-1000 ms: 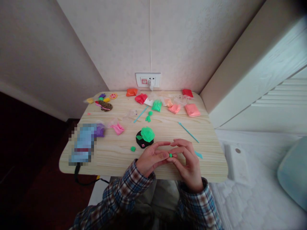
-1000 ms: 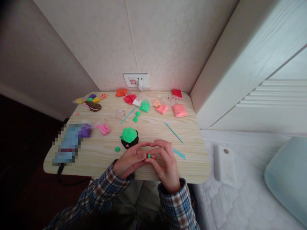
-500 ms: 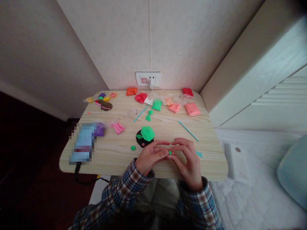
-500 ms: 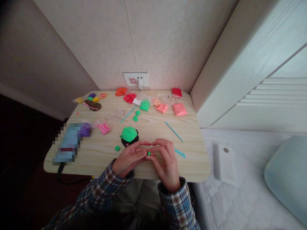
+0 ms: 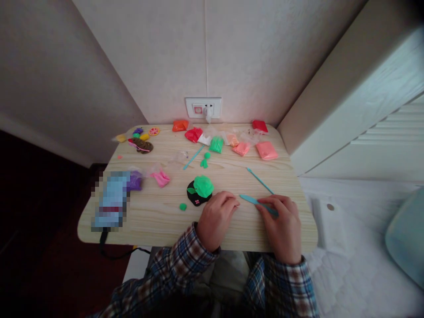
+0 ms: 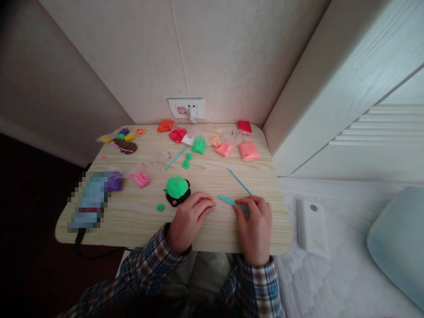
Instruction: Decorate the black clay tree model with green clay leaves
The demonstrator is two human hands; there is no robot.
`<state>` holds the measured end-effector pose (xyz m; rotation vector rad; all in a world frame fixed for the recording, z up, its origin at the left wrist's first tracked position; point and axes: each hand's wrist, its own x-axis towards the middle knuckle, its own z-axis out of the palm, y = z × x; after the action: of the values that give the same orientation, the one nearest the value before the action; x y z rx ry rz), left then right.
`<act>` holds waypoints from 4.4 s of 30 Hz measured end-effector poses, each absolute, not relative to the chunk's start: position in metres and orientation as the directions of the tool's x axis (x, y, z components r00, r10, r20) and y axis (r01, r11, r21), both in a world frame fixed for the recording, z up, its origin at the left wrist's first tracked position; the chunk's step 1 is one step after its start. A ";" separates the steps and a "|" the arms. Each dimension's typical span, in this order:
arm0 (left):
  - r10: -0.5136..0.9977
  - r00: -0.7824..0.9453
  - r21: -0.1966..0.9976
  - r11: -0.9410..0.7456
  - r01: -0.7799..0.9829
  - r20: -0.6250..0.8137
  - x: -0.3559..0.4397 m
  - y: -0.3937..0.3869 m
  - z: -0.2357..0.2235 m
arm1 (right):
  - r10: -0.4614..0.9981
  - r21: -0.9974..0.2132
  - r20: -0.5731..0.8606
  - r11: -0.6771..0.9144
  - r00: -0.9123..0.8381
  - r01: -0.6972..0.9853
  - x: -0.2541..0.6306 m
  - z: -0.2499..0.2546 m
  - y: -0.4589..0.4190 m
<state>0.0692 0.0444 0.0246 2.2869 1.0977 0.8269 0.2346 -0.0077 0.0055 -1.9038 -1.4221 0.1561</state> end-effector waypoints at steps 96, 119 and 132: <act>0.706 0.651 0.307 -0.708 0.636 0.279 0.042 0.028 0.022 | 0.935 -0.420 0.353 0.177 -0.020 0.890 0.192 0.006 -0.038; 0.686 0.655 0.339 -0.727 0.598 0.317 0.045 0.033 0.015 | 0.898 -0.303 0.436 0.205 -0.055 0.931 0.190 0.007 -0.037; 0.638 0.641 0.295 -0.768 0.568 0.427 0.043 0.031 0.018 | 0.926 -0.302 0.376 0.120 0.003 0.946 0.181 0.013 -0.036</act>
<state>0.0426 0.0308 0.0184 2.7226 1.0062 0.7866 0.1811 -0.0355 0.0126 -1.8069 -1.9236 -0.0530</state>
